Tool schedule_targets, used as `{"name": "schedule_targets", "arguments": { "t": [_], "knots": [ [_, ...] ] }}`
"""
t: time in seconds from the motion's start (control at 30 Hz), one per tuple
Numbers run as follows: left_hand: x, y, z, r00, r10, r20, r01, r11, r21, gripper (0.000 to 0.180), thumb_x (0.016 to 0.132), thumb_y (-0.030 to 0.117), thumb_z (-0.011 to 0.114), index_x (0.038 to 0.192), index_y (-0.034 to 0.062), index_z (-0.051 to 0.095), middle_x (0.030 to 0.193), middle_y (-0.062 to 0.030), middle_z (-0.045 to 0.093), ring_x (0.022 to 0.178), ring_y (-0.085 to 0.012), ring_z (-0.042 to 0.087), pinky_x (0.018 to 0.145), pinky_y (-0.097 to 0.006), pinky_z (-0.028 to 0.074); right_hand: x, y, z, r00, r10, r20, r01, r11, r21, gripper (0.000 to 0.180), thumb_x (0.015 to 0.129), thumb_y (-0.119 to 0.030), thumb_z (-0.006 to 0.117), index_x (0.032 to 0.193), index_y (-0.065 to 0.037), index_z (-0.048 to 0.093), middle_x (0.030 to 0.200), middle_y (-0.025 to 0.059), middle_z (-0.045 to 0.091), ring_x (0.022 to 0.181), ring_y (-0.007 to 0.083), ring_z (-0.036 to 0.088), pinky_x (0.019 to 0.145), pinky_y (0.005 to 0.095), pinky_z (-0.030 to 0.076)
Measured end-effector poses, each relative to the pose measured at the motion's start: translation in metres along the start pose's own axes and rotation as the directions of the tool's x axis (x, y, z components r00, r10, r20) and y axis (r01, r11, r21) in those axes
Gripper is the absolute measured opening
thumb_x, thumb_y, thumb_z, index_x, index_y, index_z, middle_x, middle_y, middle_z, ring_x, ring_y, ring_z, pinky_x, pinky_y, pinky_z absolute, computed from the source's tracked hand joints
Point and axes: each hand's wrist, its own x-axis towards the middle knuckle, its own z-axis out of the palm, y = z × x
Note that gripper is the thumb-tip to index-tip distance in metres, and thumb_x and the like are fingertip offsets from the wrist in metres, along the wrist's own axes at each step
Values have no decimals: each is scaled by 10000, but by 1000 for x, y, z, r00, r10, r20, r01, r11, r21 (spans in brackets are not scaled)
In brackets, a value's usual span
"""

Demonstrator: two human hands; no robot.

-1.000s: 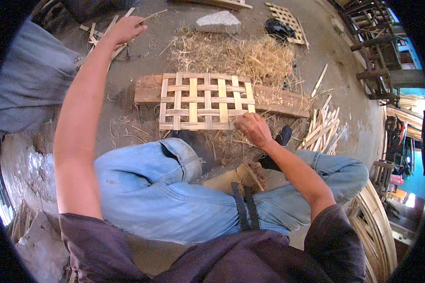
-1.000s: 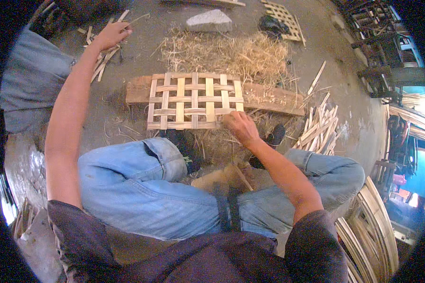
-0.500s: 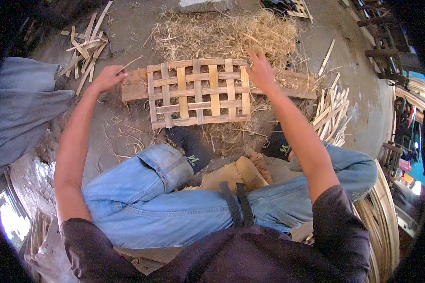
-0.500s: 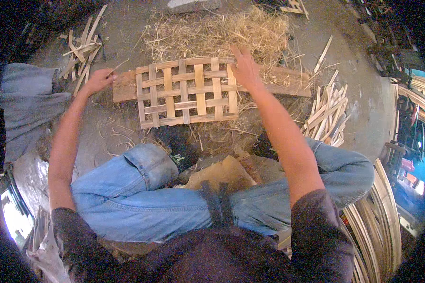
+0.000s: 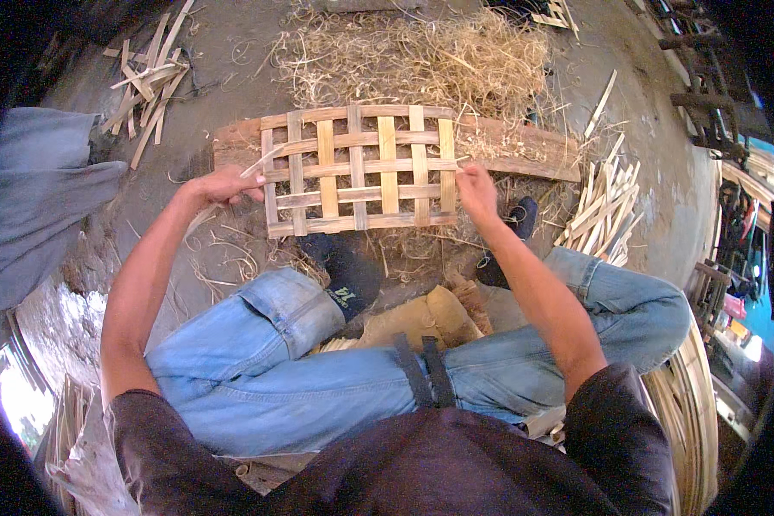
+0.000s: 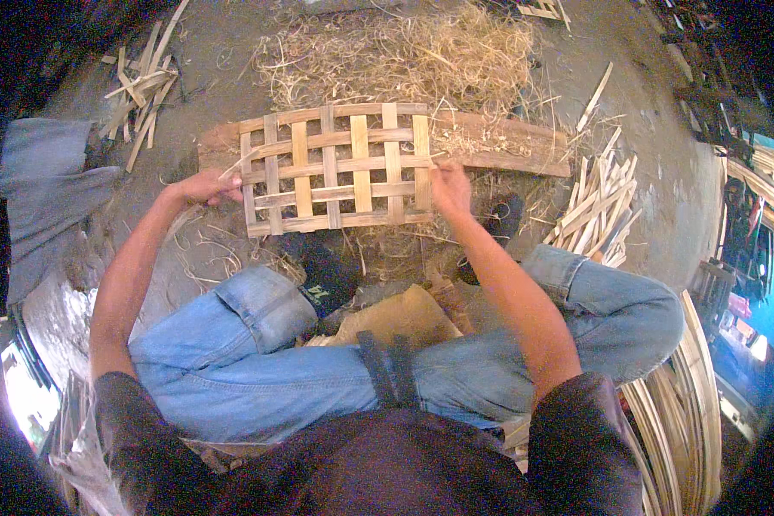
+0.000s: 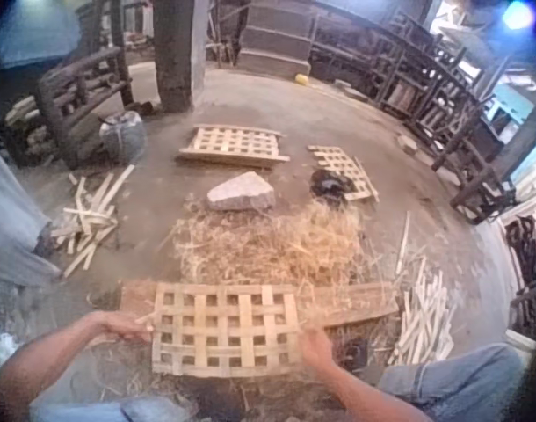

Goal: The person sits on the floor and uses a knife to shave and smooth thin wooden strips. They then weave the strips into a flat lattice pattern, adjusting the weave and placing the finished piece on the floor.

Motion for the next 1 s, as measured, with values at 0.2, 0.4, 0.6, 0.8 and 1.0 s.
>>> {"name": "schedule_targets", "arguments": {
  "t": [0.2, 0.4, 0.6, 0.8, 1.0],
  "knots": [
    [-34, 63, -6, 895, 291, -338, -240, 953, 185, 506, 848, 424, 654, 1213, 80, 584, 893, 13, 611, 695, -74, 508, 557, -254, 406, -16, -36, -24, 905, 0, 426, -245, 818, 521, 361, 948, -309, 581, 1183, -35, 577, 966, 27, 639, 847, 125, 619, 738, 320, 508],
    [-108, 146, -53, 347, 721, -599, -453, 688, 566, 434, 851, 315, 650, 1183, 41, 593, 943, 8, 610, 819, -120, 552, 753, -265, 457, -16, -73, -43, 809, 113, 577, -391, 837, 384, 335, 947, -321, 570, 1183, -84, 568, 1023, 0, 621, 859, 115, 617, 667, 280, 499],
    [-218, 221, -6, 374, 898, -234, -195, 322, 926, 375, 886, 339, 623, 1062, 8, 619, 958, -92, 641, 893, -237, 614, 821, -328, 470, 3, -96, -39, 873, 109, 474, -370, 783, 500, 375, 944, -372, 543, 1179, -82, 569, 1024, 58, 647, 830, 133, 628, 649, 294, 513],
    [-254, 214, -2, 175, 974, -145, 12, 145, 989, 299, 865, 214, 662, 1078, 6, 632, 1039, -132, 644, 958, -287, 624, 863, -355, 474, 15, -129, -45, 913, -351, 208, 363, 931, -20, 495, 859, -327, 616, 1264, -66, 499, 1220, 212, 556, 1069, 341, 574, 877, 405, 488],
    [-260, 204, -39, -80, 978, -195, 119, 203, 972, 311, 908, 151, 623, 1203, 52, 611, 1191, -121, 628, 1048, -253, 616, 917, -344, 470, 8, -66, -47, 416, -657, 629, 904, 221, -367, 541, 887, -374, 570, 1329, -84, 450, 1404, 194, 422, 1273, 384, 416, 1037, 467, 387]
  ]
}}
